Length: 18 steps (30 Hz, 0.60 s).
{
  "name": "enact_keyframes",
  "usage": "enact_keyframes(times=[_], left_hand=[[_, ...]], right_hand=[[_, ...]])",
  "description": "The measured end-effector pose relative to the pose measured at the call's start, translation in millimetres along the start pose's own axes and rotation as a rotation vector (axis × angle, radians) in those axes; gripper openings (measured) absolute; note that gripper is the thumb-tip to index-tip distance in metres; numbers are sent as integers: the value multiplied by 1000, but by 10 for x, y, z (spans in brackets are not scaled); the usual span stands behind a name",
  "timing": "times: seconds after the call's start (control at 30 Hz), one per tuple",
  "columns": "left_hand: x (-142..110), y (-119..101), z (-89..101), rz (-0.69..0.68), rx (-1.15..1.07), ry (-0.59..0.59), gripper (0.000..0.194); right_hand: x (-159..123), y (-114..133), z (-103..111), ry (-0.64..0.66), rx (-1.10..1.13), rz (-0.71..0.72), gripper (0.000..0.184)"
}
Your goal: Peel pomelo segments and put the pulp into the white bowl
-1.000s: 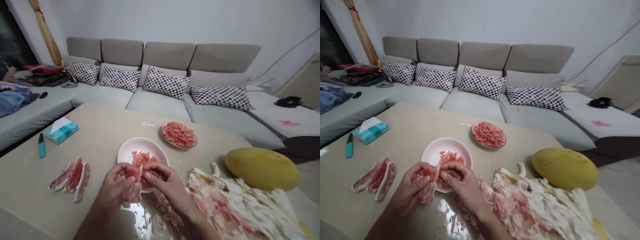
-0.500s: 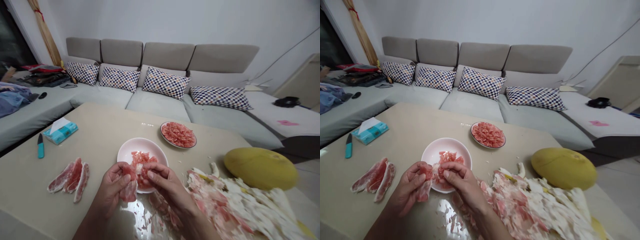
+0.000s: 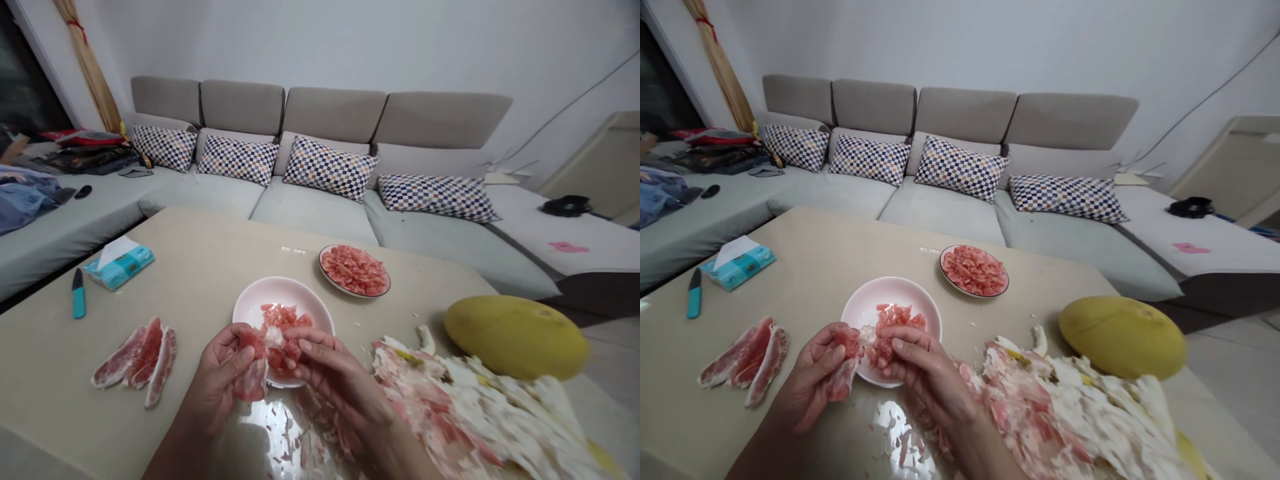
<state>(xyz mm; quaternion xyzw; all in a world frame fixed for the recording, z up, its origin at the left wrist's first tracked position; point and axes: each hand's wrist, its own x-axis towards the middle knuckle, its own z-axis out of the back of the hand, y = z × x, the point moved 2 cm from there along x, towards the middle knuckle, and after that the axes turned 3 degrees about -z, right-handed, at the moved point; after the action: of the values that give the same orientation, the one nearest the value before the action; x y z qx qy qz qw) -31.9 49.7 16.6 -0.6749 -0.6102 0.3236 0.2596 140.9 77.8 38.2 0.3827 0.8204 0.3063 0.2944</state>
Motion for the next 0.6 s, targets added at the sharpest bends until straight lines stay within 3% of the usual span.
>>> enact_keyframes(times=[0.23,0.47,0.53,0.6], left_hand=[[1,12,5,14,2,13,29],[3,6,13,12,3,11,27],[8,-2,10,5,7,17,27],[15,-2,10,3,15,17,28]], right_hand=[[30,-29,78,-93,30,62,27],[47,-6,101,-13,215,20,24],[35,26,114,-37,178,44,26],[14,70,127,-106,-3,87,26]])
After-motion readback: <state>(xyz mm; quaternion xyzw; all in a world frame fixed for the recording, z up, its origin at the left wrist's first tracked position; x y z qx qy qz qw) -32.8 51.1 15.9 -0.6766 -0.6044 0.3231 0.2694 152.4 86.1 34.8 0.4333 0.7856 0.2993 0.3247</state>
